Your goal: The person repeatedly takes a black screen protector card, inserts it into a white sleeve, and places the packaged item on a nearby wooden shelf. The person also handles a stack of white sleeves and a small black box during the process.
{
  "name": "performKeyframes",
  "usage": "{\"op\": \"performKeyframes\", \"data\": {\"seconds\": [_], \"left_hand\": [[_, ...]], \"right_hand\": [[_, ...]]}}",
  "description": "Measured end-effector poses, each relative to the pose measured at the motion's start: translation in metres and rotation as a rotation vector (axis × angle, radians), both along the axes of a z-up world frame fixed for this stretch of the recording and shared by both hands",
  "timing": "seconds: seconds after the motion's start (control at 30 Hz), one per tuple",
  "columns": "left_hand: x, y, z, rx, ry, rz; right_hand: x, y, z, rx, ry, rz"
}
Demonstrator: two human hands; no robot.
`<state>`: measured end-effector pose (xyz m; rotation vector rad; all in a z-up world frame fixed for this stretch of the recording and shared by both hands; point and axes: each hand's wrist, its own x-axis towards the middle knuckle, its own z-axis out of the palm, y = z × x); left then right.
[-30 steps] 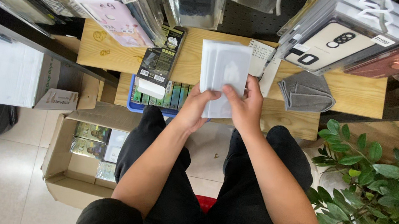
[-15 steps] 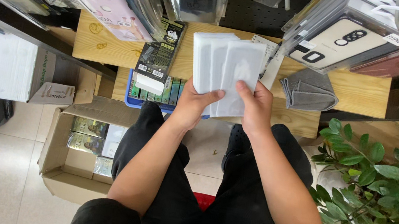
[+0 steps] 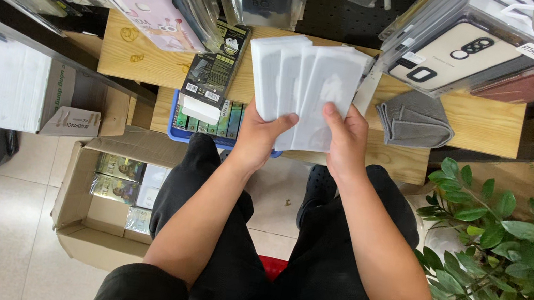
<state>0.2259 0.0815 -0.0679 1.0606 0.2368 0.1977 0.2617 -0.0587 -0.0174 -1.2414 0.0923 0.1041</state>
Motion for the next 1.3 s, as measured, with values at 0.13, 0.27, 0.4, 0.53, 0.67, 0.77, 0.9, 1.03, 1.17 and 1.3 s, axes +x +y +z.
{"op": "performKeyframes", "data": {"seconds": [0.13, 0.27, 0.4, 0.53, 0.67, 0.77, 0.9, 1.03, 1.17, 1.3], "left_hand": [[-0.003, -0.001, 0.021, -0.058, -0.023, 0.010], [0.001, 0.010, -0.014, -0.219, 0.000, 0.003], [0.001, 0.008, -0.007, -0.167, 0.007, 0.025], [0.000, 0.009, -0.006, 0.072, 0.028, 0.027], [-0.005, 0.009, 0.029, 0.145, 0.024, 0.028], [-0.007, 0.006, 0.056, 0.103, 0.015, 0.034], [0.003, 0.012, -0.014, -0.123, -0.005, 0.052], [0.003, 0.010, -0.014, -0.104, 0.006, 0.051], [0.004, 0.010, -0.023, 0.031, 0.029, 0.063], [-0.001, 0.007, 0.015, 0.114, 0.019, 0.055]], "right_hand": [[-0.002, 0.001, 0.008, 0.018, 0.046, 0.039], [0.005, -0.007, 0.001, 0.106, 0.054, 0.005], [0.009, -0.011, -0.012, 0.118, 0.053, 0.007], [0.008, -0.009, -0.013, 0.078, 0.004, 0.041], [0.005, -0.005, -0.011, 0.040, -0.040, 0.059], [0.005, -0.003, -0.012, 0.044, -0.047, 0.032], [0.020, -0.015, -0.029, 0.168, 0.017, -0.001], [0.010, -0.011, -0.003, 0.192, 0.014, -0.052], [0.007, -0.001, 0.002, 0.198, 0.004, 0.001], [0.005, 0.002, -0.003, 0.177, -0.008, 0.025]]}}
